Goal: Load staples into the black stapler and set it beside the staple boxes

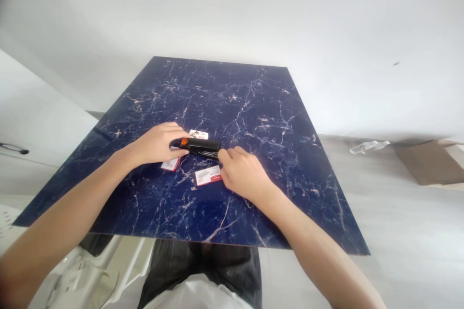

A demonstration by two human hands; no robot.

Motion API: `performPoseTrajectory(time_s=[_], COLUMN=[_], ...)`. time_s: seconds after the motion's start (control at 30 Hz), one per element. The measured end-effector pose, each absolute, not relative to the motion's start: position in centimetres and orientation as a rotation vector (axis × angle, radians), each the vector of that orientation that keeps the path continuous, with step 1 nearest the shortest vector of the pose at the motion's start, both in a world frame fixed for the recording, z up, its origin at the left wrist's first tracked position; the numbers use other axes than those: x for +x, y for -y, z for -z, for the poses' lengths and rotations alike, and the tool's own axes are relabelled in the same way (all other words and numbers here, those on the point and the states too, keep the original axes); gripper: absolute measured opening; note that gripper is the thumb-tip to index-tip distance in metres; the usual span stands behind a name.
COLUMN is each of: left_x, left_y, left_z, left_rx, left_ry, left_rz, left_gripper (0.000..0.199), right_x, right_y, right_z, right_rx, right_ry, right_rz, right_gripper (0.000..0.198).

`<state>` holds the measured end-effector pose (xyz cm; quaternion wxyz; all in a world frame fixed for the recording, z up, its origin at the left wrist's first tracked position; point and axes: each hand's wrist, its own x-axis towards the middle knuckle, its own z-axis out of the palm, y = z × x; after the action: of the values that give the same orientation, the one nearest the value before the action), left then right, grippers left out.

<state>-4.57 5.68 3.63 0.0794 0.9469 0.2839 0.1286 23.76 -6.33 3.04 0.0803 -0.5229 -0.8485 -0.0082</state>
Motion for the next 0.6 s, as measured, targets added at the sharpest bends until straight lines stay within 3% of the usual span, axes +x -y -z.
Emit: performPoseTrajectory(time_s=[0.17,0.6], left_x=[-4.38,-4.15], left_y=[-5.63,-5.79], left_z=[-3.44,-3.16], left_rx=[2.835,2.824], left_ry=[-0.84,-0.883], left_rz=[-0.43,-0.456], left_gripper=[0.017,0.017], right_x=[22.51,22.66], right_y=[6.79,6.31], right_z=[-2.59,-1.96], right_rx=[-1.433,-1.378], right_ry=[2.573,2.556], right_rz=[0.094,-0.01], right_gripper=[0.009,0.03])
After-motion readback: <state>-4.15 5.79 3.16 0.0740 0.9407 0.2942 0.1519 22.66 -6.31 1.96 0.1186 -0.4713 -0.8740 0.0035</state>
